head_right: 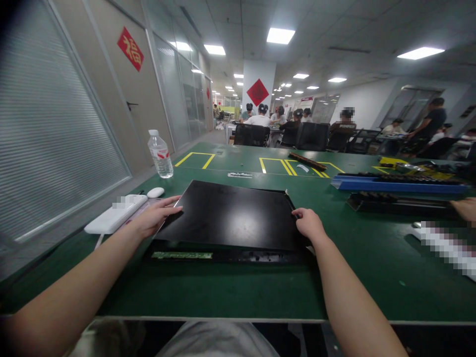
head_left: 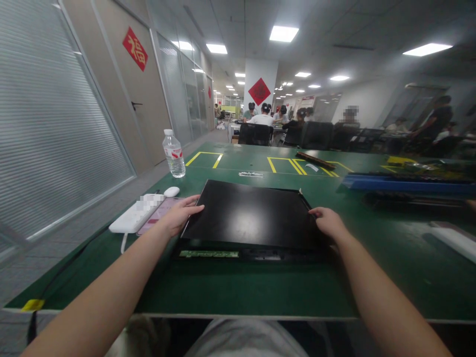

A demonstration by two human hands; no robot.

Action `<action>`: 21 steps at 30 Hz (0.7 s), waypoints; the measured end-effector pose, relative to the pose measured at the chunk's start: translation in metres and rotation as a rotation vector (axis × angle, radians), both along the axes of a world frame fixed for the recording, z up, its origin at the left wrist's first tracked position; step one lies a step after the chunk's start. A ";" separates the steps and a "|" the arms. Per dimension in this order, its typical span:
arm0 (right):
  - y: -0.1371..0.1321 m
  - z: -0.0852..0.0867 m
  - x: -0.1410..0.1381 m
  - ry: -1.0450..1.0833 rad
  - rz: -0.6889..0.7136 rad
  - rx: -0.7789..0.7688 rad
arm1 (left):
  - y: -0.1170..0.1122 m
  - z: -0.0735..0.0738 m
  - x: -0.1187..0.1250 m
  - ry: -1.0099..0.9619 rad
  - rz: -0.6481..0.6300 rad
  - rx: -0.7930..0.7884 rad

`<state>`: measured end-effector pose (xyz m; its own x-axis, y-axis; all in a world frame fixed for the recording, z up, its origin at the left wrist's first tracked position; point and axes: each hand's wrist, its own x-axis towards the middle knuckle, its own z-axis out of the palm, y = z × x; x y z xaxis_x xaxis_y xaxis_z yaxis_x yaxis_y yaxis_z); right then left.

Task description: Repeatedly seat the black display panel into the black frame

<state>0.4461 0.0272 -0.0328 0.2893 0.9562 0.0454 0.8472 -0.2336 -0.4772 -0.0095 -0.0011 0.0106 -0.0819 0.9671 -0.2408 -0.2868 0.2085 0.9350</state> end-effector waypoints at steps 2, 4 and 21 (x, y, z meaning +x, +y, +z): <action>0.000 0.000 0.000 0.002 -0.003 0.013 | 0.000 0.000 0.000 0.002 -0.007 0.001; 0.001 -0.001 -0.001 0.001 -0.008 0.027 | 0.000 0.001 0.001 0.006 -0.006 0.020; 0.007 -0.004 0.003 0.224 -0.114 0.144 | -0.007 0.005 0.005 -0.068 -0.131 0.321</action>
<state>0.4492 0.0339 -0.0365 0.4123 0.9054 0.1016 0.6893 -0.2371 -0.6846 -0.0048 -0.0076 0.0155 0.0540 0.9956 0.0765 -0.3412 -0.0536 0.9385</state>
